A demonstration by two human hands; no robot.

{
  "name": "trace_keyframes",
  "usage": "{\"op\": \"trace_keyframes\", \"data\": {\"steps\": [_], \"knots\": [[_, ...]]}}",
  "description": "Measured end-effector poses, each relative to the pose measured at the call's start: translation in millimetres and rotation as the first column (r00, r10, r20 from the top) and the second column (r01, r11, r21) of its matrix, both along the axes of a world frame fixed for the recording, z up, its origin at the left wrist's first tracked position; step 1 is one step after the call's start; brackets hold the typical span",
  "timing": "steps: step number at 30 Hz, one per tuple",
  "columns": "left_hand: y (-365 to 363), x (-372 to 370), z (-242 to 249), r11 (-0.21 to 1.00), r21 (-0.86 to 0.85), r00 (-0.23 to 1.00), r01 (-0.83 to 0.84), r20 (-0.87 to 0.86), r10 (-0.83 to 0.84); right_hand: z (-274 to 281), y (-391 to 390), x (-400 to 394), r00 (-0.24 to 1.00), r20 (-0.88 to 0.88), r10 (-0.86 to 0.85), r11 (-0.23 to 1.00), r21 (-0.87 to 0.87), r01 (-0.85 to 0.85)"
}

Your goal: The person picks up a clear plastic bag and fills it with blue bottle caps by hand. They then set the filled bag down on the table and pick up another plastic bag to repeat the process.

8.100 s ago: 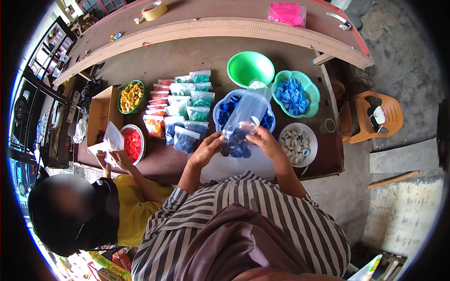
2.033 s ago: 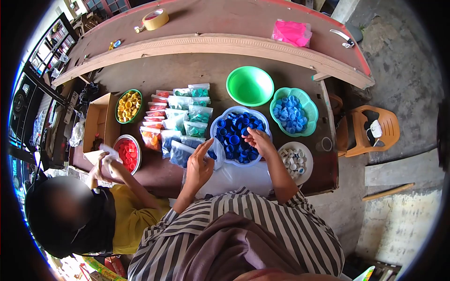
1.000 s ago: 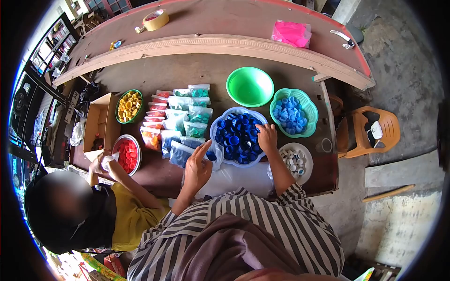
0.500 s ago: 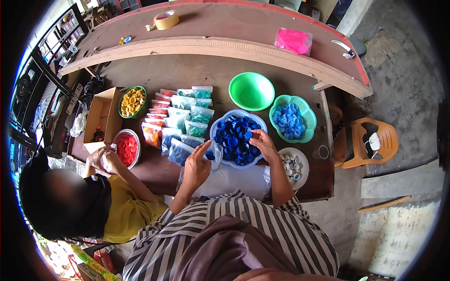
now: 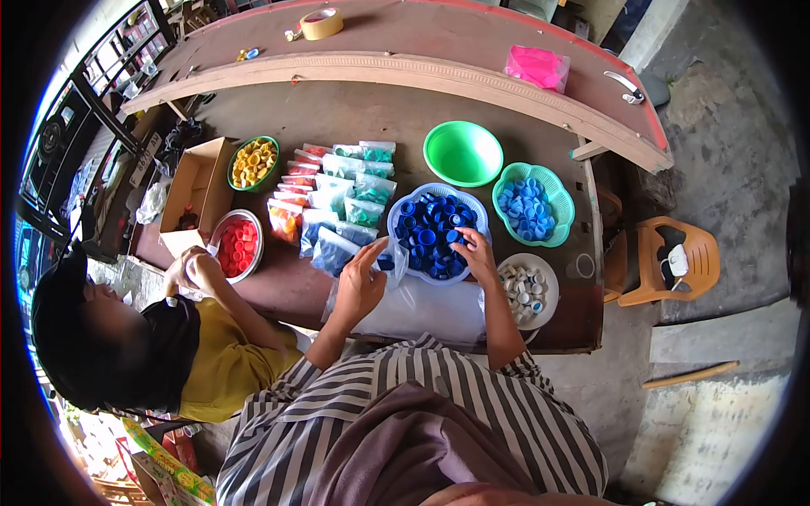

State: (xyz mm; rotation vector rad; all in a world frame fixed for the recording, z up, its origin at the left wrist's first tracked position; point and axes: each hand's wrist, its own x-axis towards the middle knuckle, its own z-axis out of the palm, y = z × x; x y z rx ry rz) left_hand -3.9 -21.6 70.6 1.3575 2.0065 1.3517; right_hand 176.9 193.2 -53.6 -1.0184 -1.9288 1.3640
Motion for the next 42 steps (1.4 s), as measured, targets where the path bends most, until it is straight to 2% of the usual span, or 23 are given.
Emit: {"op": "trace_keyframes", "data": {"steps": [3,5,7,9,11,13,14,18,19,21,23,25,26,27,29,32,33,35,36,37,39,41,42], "knots": [[0,-1,1,1.0,-0.023,0.999,-0.015,0.033,0.015,-16,6,-4,0.99,-0.143,0.014,0.999,-0.043,-0.02],[1,-2,2,1.0,-0.006,1.0,-0.01,0.022,0.01,-24,8,-6,0.992,-0.126,-0.01,1.0,-0.006,0.01],[2,-4,3,1.0,-0.017,1.0,0.0,0.027,0.0,-10,4,-8,0.995,0.086,-0.044,0.981,0.193,0.027],[2,-6,1,1.0,-0.018,0.999,0.016,0.046,-0.015,6,-6,-11,0.993,0.107,-0.04,0.98,0.2,0.018],[3,-9,-2,0.999,-0.031,0.998,0.013,0.055,-0.011,19,-16,-19,0.997,0.052,-0.059,0.961,0.275,0.043],[5,-15,-9,0.998,0.035,0.999,0.049,-0.026,-0.048,58,-36,-30,1.0,-0.006,-0.026,0.978,0.206,0.027],[5,-14,1,1.0,-0.003,0.997,0.022,0.077,-0.021,80,-48,-37,0.997,-0.078,0.004,0.967,0.256,0.016],[11,-24,3,0.998,-0.019,0.982,0.059,0.182,-0.055,136,-91,-59,0.957,-0.273,0.097,0.892,0.451,0.038],[13,-26,6,0.998,-0.016,0.98,0.065,0.187,-0.061,135,-94,-62,0.957,-0.253,0.143,0.886,0.463,-0.009],[17,-30,11,0.996,-0.025,0.964,0.089,0.253,-0.08,139,-90,-65,0.963,0.065,0.262,0.743,0.623,-0.245],[23,-36,5,0.996,-0.008,0.969,0.093,0.229,-0.089,132,-89,-67,0.963,0.038,0.266,0.78,0.579,-0.238],[28,-43,2,0.994,0.037,0.987,0.101,0.122,-0.105,129,-81,-65,0.973,-0.109,0.201,0.849,0.514,-0.118],[28,-45,1,0.993,0.041,0.986,0.107,0.123,-0.112,128,-76,-63,0.972,-0.163,0.171,0.921,0.378,-0.098],[28,-45,10,0.994,-0.003,0.972,0.11,0.208,-0.107,119,-67,-59,0.98,-0.129,0.149,0.929,0.358,-0.094],[33,-48,14,0.991,-0.04,0.951,0.126,0.289,-0.109,103,-58,-51,0.979,-0.129,0.16,0.987,0.05,-0.155],[41,-52,0,0.983,0.023,0.919,0.182,0.351,-0.178,50,-61,-51,0.941,-0.023,0.337,0.941,-0.012,-0.337],[43,-51,3,0.982,0.028,0.918,0.187,0.351,-0.184,42,-67,-59,0.934,-0.008,0.357,0.928,-0.117,-0.355],[46,-49,17,0.956,0.066,0.872,0.286,0.396,-0.288,27,-78,-72,0.928,-0.006,0.372,0.928,0.012,-0.372],[49,-52,24,0.935,0.089,0.898,0.343,0.261,-0.354,35,-79,-78,0.925,0.085,0.37,0.928,-0.091,-0.362],[51,-56,24,0.937,0.085,0.897,0.34,0.27,-0.35,44,-79,-80,0.924,0.089,0.373,0.926,-0.101,-0.364],[54,-68,20,0.908,0.102,0.815,0.406,0.409,-0.41,56,-79,-80,0.984,-0.096,0.149,0.908,-0.38,-0.175],[58,-87,9,0.919,0.121,0.845,0.376,0.362,-0.393,28,-60,-76,0.908,-0.384,0.167,0.901,-0.315,-0.299],[59,-96,-1,0.91,0.13,0.836,0.393,0.361,-0.413,45,-57,-74,0.928,-0.362,0.086,0.883,-0.404,-0.239]]}}
